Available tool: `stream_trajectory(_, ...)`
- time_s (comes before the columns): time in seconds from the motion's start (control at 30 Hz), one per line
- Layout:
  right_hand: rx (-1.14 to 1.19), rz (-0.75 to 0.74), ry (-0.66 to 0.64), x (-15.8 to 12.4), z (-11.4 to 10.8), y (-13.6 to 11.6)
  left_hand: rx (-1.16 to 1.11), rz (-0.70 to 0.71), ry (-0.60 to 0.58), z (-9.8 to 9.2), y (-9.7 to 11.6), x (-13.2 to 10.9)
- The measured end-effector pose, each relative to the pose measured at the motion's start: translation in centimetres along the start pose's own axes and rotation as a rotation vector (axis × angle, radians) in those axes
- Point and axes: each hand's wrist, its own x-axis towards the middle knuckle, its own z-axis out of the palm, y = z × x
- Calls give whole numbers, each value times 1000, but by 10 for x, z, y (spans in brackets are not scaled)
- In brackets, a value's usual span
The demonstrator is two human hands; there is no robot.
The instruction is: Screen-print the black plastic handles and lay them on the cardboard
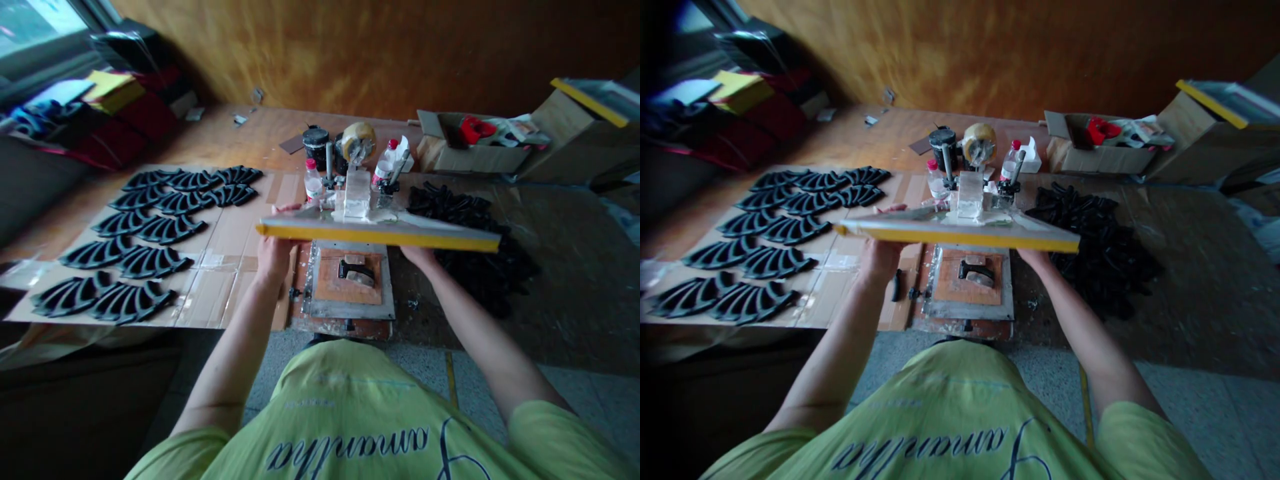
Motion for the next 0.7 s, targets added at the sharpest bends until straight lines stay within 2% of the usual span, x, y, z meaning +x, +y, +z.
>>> stream_trajectory(0.1, -161, -53, -229, -35, 41, -22, -71, 23, -49, 18, 15, 26)
stream_trajectory(0.17, -285, -57, -342, -48, 58, -42, -110, 21, -10, 22, 9, 24)
stream_trajectory(0.2, -318, -31, -375, -52, 62, -51, -125, 1, 24, 22, 1, 16)
stream_trajectory(0.27, -320, 68, -402, -57, 64, -69, -122, -157, 37, 23, -24, -16)
stream_trajectory(0.3, -296, 110, -392, -61, 64, -78, -103, -301, -1, 23, -40, -37)
stream_trajectory(0.33, -265, 128, -366, -67, 65, -88, -63, -521, -106, 24, -55, -59)
stream_trajectory(0.37, -228, 107, -337, -74, 66, -97, -45, -709, -186, 25, -70, -79)
stream_trajectory(0.43, -143, -56, -314, -88, 70, -113, -121, -865, -198, 24, -93, -111)
stream_trajectory(0.47, -95, -169, -333, -92, 71, -117, -162, -902, -171, 21, -101, -119)
stream_trajectory(0.53, -20, -330, -373, -92, 67, -110, -176, -903, -90, 5, -111, -121)
stream_trajectory(0.57, -19, -337, -355, -86, 60, -98, -126, -879, -47, -10, -114, -115)
stream_trajectory(0.63, -118, -197, -224, -65, 40, -57, 66, -789, 48, -50, -121, -97)
stream_trajectory(0.7, -329, 64, -59, -40, 17, -6, 308, -739, 164, -98, -128, -79)
